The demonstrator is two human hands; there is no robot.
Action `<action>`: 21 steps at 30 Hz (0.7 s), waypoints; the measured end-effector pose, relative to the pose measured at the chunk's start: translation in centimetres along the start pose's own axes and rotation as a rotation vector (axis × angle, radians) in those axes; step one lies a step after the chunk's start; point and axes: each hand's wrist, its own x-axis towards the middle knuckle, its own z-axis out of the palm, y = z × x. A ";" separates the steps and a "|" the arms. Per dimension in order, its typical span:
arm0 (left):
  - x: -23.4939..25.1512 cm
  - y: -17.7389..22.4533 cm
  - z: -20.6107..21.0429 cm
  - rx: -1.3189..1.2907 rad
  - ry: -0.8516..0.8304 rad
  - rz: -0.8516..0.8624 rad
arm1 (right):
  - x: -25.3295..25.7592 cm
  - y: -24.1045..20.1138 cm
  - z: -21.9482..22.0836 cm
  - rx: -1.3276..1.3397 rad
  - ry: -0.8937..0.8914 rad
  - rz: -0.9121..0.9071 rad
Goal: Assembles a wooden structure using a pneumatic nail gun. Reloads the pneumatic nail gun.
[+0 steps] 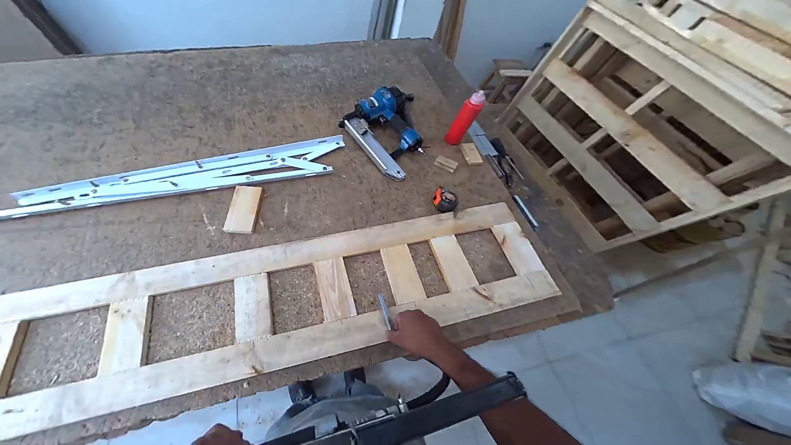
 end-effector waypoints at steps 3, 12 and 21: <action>-0.3 -0.2 0.5 0.039 0.020 0.021 | 0.9 2.8 -0.7 0.330 0.001 -0.037; -0.5 -1.1 1.9 0.018 0.097 0.158 | -14.7 7.7 -16.5 0.417 0.509 -0.339; 0.0 -1.6 2.6 0.009 0.045 0.178 | -24.0 -8.7 -13.3 -0.219 0.023 -1.054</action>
